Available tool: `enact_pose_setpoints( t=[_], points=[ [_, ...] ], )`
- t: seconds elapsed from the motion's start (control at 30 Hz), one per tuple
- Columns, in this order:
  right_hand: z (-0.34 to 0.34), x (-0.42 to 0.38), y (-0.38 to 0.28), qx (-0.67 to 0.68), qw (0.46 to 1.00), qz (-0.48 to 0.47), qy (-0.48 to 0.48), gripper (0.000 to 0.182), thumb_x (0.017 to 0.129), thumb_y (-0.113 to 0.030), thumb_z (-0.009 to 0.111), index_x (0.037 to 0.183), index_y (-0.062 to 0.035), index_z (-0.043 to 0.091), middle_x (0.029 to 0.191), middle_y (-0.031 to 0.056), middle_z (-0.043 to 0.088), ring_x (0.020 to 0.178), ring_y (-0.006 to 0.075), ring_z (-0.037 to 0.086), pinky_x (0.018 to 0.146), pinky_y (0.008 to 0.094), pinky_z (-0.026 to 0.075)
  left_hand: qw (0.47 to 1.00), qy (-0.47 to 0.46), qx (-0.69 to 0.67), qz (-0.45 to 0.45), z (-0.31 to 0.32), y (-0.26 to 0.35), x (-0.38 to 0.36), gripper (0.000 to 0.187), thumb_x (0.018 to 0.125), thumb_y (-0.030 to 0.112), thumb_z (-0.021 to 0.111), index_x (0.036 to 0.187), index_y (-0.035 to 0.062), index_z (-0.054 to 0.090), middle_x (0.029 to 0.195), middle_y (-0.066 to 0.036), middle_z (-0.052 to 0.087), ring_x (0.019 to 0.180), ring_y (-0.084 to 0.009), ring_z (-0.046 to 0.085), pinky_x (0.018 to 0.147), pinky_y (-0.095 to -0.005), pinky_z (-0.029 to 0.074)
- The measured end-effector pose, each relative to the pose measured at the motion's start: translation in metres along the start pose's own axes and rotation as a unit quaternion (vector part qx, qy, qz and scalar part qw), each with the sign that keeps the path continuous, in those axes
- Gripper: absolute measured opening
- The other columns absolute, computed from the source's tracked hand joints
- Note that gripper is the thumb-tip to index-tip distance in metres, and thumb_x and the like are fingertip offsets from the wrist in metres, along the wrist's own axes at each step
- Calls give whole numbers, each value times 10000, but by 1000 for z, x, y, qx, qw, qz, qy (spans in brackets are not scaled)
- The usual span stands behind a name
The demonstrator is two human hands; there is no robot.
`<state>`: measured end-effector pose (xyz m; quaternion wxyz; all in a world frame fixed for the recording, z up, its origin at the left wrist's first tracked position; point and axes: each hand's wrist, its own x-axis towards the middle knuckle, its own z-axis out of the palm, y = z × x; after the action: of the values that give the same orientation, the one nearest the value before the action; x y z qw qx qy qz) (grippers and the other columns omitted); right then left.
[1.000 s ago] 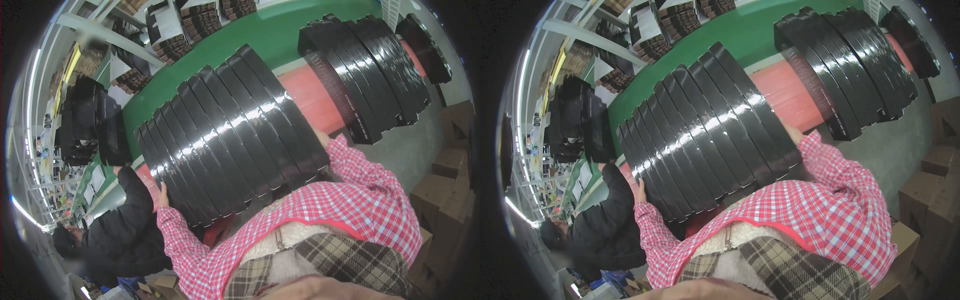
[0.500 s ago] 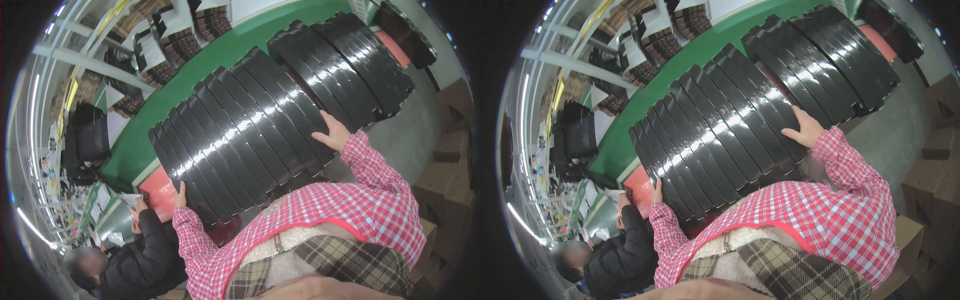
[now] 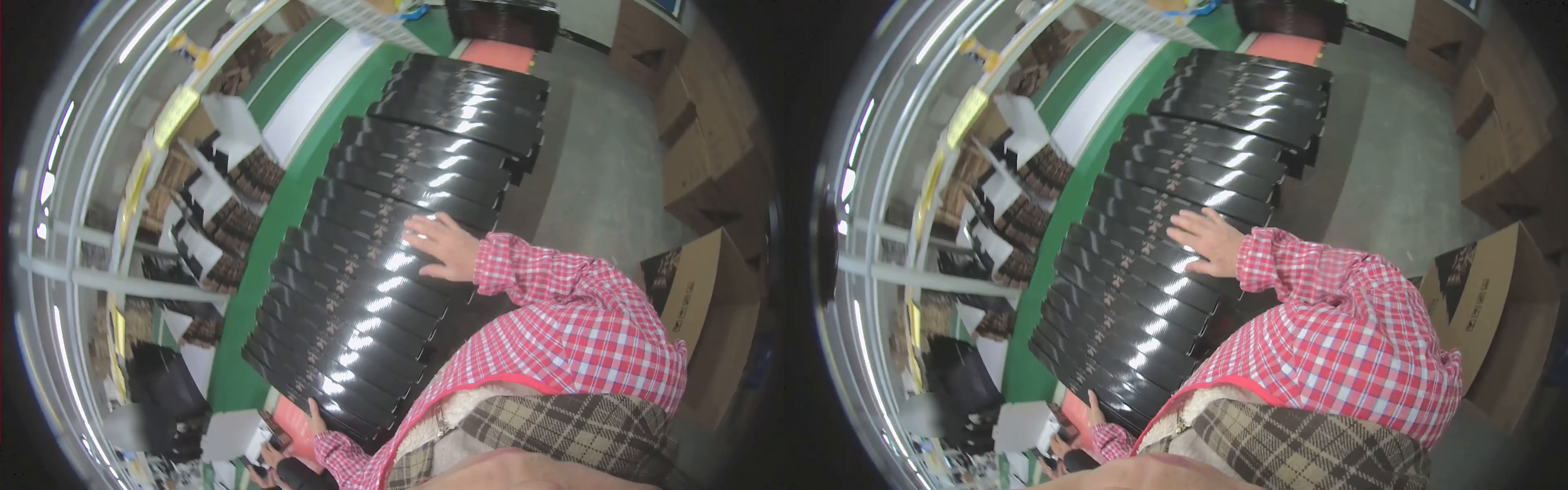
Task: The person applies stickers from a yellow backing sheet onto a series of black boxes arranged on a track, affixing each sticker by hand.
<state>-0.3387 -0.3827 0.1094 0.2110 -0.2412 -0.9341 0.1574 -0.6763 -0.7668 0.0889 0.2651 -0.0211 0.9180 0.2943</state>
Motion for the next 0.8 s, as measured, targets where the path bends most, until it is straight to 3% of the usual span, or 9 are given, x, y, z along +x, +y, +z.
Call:
enact_pose_setpoints(
  t=[0.1,0.17,0.3,0.4,0.57,0.7,0.8],
  points=[
    [-14,-43,24,41,997,-22,67,544,830,-247,623,1285,-46,404,1342,187,372,1224,321,377,1019,505,253,992,19,109,67,1,-3,2,874,765,612,471,1352,-15,309,1381,-165,356,1282,-288,340,1069,-363,252],
    [-33,-73,54,53,996,37,65,518,854,-227,595,1301,-48,403,1352,165,380,1235,307,381,1042,491,243,980,155,106,70,-4,-5,16,817,803,503,528,1407,78,176,1438,-147,242,1315,-304,276,1089,-375,220],
    [-80,-147,140,59,989,58,125,483,848,-195,593,1270,-20,436,1304,185,423,1155,307,436,958,446,313,946,277,62,157,55,89,-60,824,817,495,564,1414,75,183,1450,-168,211,1338,-280,233,1098,-329,190],
    [-129,-208,182,60,981,107,151,454,842,-177,587,1252,-31,459,1278,171,453,1082,313,457,951,437,363,940,223,25,257,128,178,-155,794,827,527,513,1401,55,235,1433,-158,266,1327,-272,262,1082,-374,212],
    [-217,-271,227,96,940,282,167,422,868,-154,563,1267,-57,463,1277,137,478,1180,275,445,1012,402,355,902,77,59,421,245,307,-259,643,888,416,476,1381,58,272,1428,-150,283,1318,-280,276,1073,-415,244],
    [-232,-305,253,96,928,317,169,412,889,-161,538,1276,-47,453,1277,150,478,1193,285,445,1015,398,361,855,-21,64,514,345,375,-290,620,883,384,509,1379,85,289,1401,-151,334,1284,-295,332,1051,-429,286],
    [-240,-317,269,116,926,343,110,389,900,-180,523,1266,-60,468,1285,148,472,1194,285,446,1009,397,371,830,-110,73,542,420,412,-305,667,853,420,541,1371,71,304,1399,-141,345,1281,-279,345,1050,-408,285]
  ],
)
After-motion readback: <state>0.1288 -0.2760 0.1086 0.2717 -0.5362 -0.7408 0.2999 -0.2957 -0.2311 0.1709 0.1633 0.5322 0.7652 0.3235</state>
